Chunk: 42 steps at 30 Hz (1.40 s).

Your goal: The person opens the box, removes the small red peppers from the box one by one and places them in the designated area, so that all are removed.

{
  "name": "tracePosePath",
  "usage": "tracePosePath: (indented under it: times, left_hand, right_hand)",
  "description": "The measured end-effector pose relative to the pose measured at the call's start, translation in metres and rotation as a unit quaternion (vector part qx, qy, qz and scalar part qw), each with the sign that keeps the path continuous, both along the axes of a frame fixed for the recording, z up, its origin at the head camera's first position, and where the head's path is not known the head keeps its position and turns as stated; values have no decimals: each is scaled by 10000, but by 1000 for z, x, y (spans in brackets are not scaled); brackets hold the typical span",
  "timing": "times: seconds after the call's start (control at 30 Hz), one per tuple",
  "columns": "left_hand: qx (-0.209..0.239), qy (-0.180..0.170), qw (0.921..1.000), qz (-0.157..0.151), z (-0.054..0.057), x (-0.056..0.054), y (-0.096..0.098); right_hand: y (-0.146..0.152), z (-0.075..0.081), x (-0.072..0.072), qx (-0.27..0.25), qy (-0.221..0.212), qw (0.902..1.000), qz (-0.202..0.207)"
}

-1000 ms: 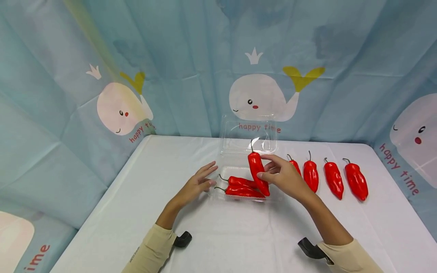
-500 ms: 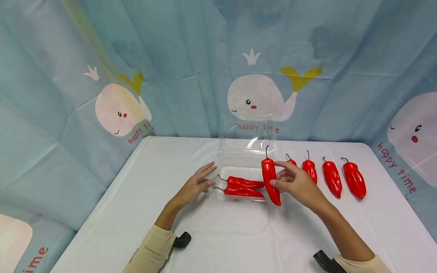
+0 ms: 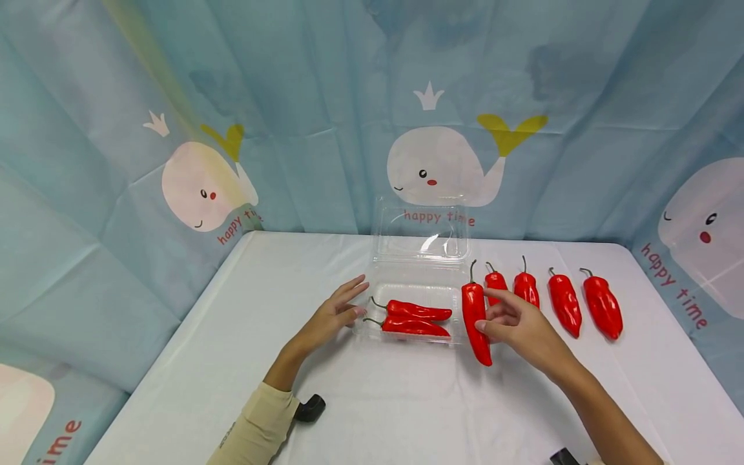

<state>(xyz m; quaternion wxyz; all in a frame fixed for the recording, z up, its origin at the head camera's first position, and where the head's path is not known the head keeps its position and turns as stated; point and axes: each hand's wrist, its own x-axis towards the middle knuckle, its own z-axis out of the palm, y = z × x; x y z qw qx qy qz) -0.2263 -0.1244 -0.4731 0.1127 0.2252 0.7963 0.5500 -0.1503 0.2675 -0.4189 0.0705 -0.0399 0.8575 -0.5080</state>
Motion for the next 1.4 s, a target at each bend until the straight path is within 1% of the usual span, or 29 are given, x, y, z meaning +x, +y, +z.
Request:
tracePosePath:
  times: [0.2,0.3,0.57,0.73,0.87,1.03,1.27,1.4]
  left_hand:
    - [40,-5,10000,-24,-1,0,0]
    - [31,18,10000,-19,-2,-1,0]
    - [0,21,10000,-8,0,0,0]
    - [-3,21,10000,-3,0,-1,-1]
    - [25,51,10000,-39,0,-1,-1]
    - [28,63,10000,-26,0,-1,0]
    - [13,-9,10000,24,-1,-1,1]
    - [3,1,10000,28,-1,0,1]
  right_hand:
    - [7,-5,6,28,-48,10000,-79]
    - [10,-9,10,-2,-137,9998,-114]
    - [18,-17,19,66,-403,9989,-247]
    - [22,-22,23,52,-658,9975,-267]
    - [25,-24,25,-14,-754,9968,-254]
    - [29,-26,27,118,-936,9950,-325]
    - [35,-30,31,34,-1162,9929,-233]
    - [38,-33,32,185,-1314,9909,-226]
